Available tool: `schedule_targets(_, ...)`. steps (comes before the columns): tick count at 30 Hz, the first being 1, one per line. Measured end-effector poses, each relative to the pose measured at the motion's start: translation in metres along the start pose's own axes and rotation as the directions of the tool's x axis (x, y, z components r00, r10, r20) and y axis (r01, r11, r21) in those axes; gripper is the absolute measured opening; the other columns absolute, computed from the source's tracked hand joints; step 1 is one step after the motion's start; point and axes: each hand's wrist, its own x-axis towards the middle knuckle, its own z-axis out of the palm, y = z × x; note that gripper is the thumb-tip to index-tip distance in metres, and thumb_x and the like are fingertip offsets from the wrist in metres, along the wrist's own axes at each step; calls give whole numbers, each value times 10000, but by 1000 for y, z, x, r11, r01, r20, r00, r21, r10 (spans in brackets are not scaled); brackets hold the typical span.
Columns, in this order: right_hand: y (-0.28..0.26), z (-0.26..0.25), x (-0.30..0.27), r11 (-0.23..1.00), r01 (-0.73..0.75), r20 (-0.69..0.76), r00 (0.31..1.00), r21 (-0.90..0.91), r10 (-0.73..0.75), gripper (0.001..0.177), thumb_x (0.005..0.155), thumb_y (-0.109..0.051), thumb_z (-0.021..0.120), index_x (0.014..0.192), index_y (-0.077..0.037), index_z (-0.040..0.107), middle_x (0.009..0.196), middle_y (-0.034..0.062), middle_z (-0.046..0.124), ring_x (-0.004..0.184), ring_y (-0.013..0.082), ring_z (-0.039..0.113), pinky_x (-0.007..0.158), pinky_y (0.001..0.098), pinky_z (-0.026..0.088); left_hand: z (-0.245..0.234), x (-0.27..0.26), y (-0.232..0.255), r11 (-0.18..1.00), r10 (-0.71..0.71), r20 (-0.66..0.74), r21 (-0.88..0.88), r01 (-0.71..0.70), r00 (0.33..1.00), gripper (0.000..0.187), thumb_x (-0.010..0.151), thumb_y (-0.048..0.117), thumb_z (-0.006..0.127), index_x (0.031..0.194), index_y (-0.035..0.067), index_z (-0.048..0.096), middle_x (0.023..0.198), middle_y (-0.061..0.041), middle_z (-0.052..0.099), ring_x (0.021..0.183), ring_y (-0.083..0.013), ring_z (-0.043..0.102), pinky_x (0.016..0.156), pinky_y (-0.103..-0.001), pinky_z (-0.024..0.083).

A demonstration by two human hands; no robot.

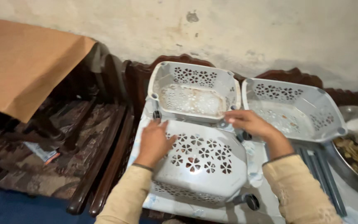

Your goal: The person disassembles a three-tier plastic storage rack by removing the top basket, then detaching each vertical pole from the baskets. The components are placed on the table, leaving the baskets and poles separated.

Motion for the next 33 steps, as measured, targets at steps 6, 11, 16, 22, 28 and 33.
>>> schedule_targets(6,31,-6,-70,920,23,-501,844,391,192,293,943,-117,686,1212,1,688,1123,132,752,986,197,724,827,334,585,49,9,96,962,257,172,-142,-234,951,606,804,370,783,1284,21,659,1314,-287,611,1312,-452,507,1093,-531,387)
schedule_targets(11,117,30,-101,908,-22,-628,716,418,306,266,891,-68,747,1139,29,730,998,162,760,887,224,726,772,343,590,101,8,133,953,289,261,-167,-251,921,668,843,385,752,1362,4,575,1377,-270,557,1366,-446,442,1100,-560,352)
schedule_targets(16,172,70,-81,946,43,-598,784,321,167,403,799,-74,794,1175,-28,658,1048,86,751,954,158,717,814,290,592,126,13,160,965,246,168,-131,-225,955,826,775,458,791,1378,-41,529,1404,-276,512,1375,-431,402,1135,-586,253)
schedule_targets(22,145,85,-36,930,-117,-457,845,348,278,259,912,-166,763,1112,-8,718,919,142,727,774,195,621,678,354,508,128,10,177,988,151,222,-71,-139,963,842,768,529,721,1398,2,536,1413,-204,535,1419,-368,390,1243,-569,159)
schedule_targets(28,110,64,-48,943,148,-514,807,-299,-290,234,870,-103,747,1063,-2,660,923,230,705,823,391,660,706,443,524,137,11,174,969,235,194,26,-244,953,826,799,546,652,1435,36,520,1450,-260,486,1435,-414,348,1198,-631,92)
schedule_targets(33,96,70,-51,986,-95,-509,861,-135,14,347,804,-111,729,1133,-23,661,803,206,697,665,381,705,653,458,529,142,7,172,960,262,170,50,-274,950,831,836,569,611,1457,27,501,1476,-271,465,1447,-434,324,1194,-644,84)
